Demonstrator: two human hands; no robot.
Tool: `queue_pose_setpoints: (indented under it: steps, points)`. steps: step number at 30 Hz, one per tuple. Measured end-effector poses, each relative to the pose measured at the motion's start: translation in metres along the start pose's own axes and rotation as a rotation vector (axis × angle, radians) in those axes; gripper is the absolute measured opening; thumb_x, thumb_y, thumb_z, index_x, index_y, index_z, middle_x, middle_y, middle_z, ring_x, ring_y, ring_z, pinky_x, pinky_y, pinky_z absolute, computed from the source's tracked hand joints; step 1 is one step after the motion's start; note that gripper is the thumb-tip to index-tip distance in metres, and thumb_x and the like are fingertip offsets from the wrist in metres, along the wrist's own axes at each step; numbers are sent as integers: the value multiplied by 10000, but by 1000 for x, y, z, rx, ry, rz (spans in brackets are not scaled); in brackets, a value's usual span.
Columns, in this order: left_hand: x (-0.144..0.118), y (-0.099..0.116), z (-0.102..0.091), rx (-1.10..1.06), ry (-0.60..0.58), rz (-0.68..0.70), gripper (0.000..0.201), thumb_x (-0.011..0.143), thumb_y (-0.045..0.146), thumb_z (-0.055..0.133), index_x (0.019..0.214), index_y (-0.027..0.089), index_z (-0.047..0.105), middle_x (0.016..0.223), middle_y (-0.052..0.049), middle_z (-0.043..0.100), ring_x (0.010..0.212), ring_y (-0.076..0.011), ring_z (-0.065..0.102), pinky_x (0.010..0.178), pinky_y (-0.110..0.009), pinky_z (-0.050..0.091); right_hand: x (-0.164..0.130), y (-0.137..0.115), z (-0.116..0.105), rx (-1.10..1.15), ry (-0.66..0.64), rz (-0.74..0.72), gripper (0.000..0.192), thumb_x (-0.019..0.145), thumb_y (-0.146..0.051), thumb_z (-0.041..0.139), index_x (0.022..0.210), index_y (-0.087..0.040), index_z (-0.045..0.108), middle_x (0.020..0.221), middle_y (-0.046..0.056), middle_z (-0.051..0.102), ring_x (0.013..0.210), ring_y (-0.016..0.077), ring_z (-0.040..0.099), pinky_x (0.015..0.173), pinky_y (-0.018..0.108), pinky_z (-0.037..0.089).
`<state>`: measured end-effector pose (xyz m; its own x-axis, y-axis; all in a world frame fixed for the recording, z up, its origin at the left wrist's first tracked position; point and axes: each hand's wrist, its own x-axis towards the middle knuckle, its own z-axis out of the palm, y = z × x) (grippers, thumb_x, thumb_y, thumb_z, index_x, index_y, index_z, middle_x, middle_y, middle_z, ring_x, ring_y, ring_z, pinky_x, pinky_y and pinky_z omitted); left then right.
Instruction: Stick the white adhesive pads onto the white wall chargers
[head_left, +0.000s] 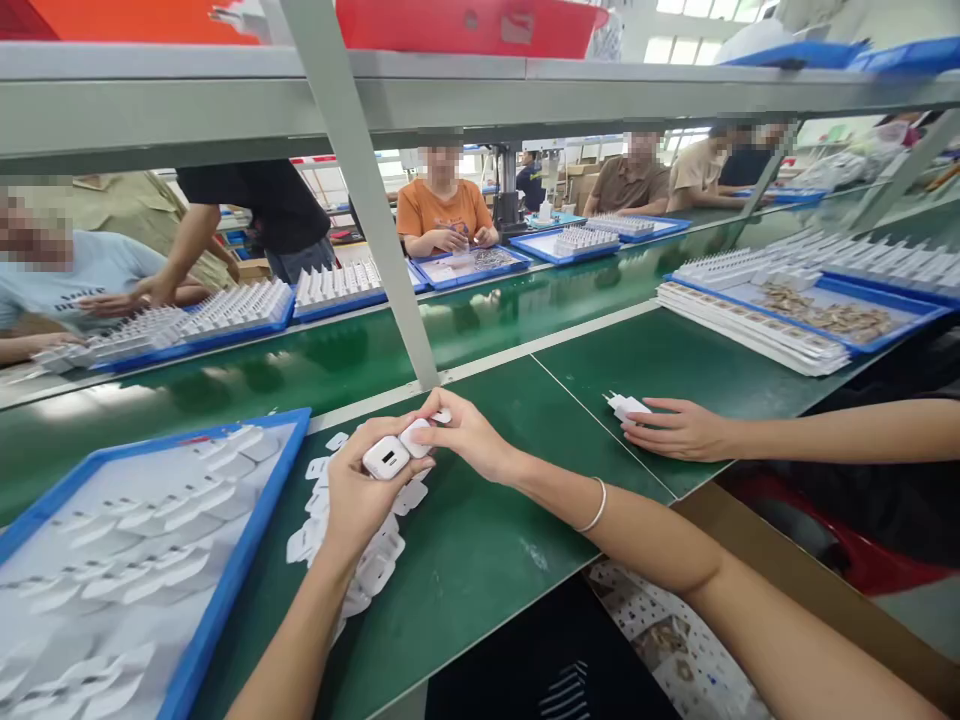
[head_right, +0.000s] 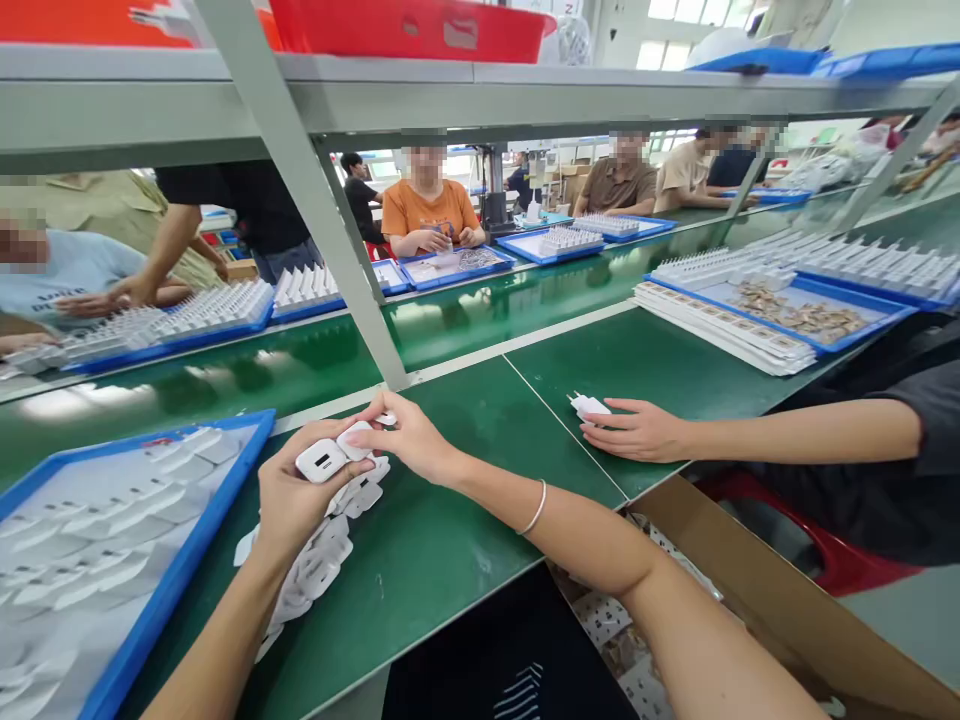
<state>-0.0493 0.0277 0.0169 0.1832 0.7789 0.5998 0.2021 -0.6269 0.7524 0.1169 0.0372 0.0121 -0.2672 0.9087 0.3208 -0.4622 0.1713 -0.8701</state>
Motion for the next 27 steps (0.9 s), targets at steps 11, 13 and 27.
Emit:
queue_pose_setpoints:
  steps: [11, 13, 27]
  points:
    - [0, -3, 5, 73, 3, -83, 355, 630, 340, 912, 934, 244, 756, 981, -29, 744, 899, -212, 686, 804, -333, 554, 2, 7, -4, -36, 56, 109, 395, 610, -353, 893, 789, -199, 576, 841, -20, 670, 696, 122, 541, 614, 248, 419]
    - [-1, -3, 6, 81, 7, -104, 359, 628, 340, 909, 938, 239, 759, 972, -31, 744, 887, -209, 686, 792, -328, 557, 1, 10, -5, -79, 74, 97, 429, 570, -340, 909, 790, -201, 569, 768, -42, 625, 686, 122, 521, 611, 246, 406]
    - [-1, -10, 5, -88, 75, -304, 483, 585, 314, 928, 1020, 187, 760, 1082, -101, 765, 1018, -269, 716, 889, -401, 598, 7, 1, -16, -30, 124, 69, 437, 786, -354, 676, 1155, -242, 471, 618, -103, 567, 508, 96, 464, 537, 243, 415]
